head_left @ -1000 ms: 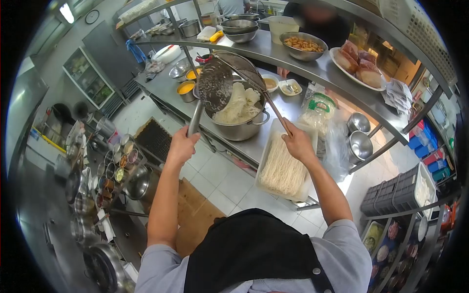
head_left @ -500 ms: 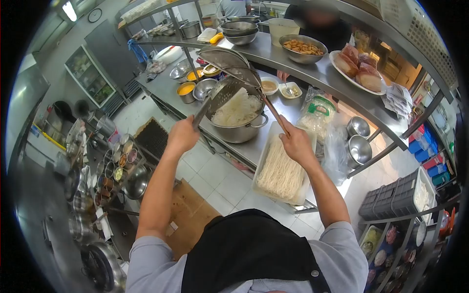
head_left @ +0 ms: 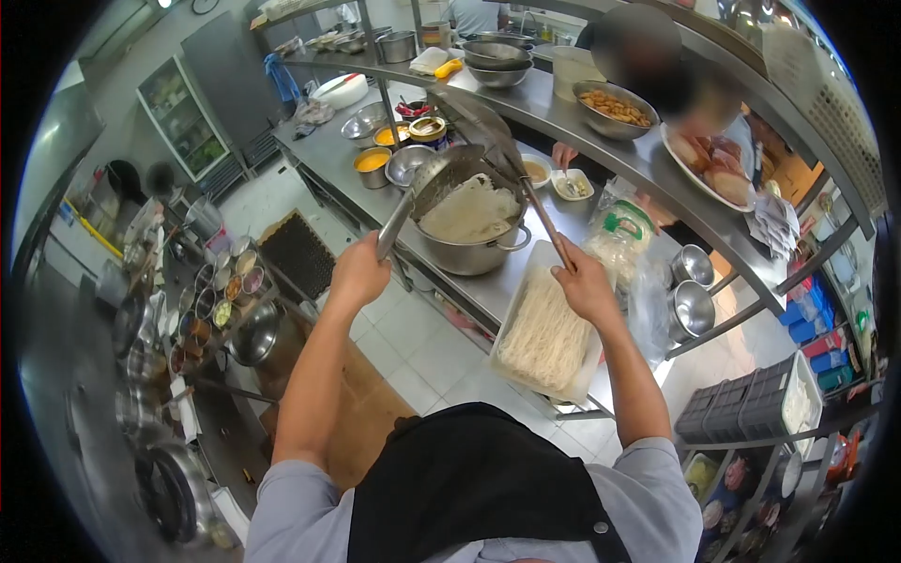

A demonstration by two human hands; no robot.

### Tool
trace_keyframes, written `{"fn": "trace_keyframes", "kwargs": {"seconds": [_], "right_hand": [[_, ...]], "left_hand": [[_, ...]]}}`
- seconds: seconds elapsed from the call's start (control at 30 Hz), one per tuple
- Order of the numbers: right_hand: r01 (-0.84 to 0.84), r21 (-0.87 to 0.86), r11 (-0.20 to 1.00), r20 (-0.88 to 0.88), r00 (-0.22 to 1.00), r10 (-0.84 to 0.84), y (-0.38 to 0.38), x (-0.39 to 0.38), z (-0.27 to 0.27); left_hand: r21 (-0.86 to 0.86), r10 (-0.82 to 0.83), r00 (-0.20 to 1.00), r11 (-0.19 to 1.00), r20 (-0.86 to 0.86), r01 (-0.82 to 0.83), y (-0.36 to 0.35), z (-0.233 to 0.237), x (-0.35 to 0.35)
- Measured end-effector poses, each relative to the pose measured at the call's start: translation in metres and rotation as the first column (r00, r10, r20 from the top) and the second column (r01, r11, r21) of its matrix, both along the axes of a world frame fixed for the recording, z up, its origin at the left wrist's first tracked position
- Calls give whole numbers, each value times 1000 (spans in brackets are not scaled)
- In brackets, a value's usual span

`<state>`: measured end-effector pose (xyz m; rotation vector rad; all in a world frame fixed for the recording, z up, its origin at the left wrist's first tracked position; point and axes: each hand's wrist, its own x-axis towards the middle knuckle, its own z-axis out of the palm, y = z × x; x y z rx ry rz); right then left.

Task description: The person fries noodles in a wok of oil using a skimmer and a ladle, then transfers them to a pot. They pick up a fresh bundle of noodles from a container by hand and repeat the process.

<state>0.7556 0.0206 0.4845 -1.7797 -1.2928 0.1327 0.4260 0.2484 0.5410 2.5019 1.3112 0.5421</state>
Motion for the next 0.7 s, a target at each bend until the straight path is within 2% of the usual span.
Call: {"fn": "trace_keyframes", "kwargs": {"seconds": [0.1,0.13,0.2,0.3,0.43,0.5,0.6,0.7], "right_hand": [[-74,-136,988,-131,990,56,11,6,-12],[-77,-309,948,-199,980,15,14,-2,1],[-112,-621,776,-298,949,-101,20,-16,26],[-170,-592,788,-415,902,-117,26,-16,26],[-58,-326,944,-269,963,-34,17,-25,-7],[-47,-182,982,-229,974,5,12,-29,-12],[5,-27,1000,-53,999,-7,0,-64,-7],[141,-100,985,11,990,-141,-6,-91,-40]], "left_hand": [[-77,79,973,995,218,-63,-13,-10,-23],[-143,92,958,988,273,-54,-13,-16,-28],[-271,130,915,962,381,-24,-16,-27,-38],[-678,371,789,731,490,78,-29,-27,-54],[-756,513,602,604,612,253,-32,-47,-77],[-749,505,604,611,617,256,-24,-58,-81],[-728,462,641,646,613,231,-9,-55,-74],[-688,366,700,683,614,246,13,-43,-58]]}}
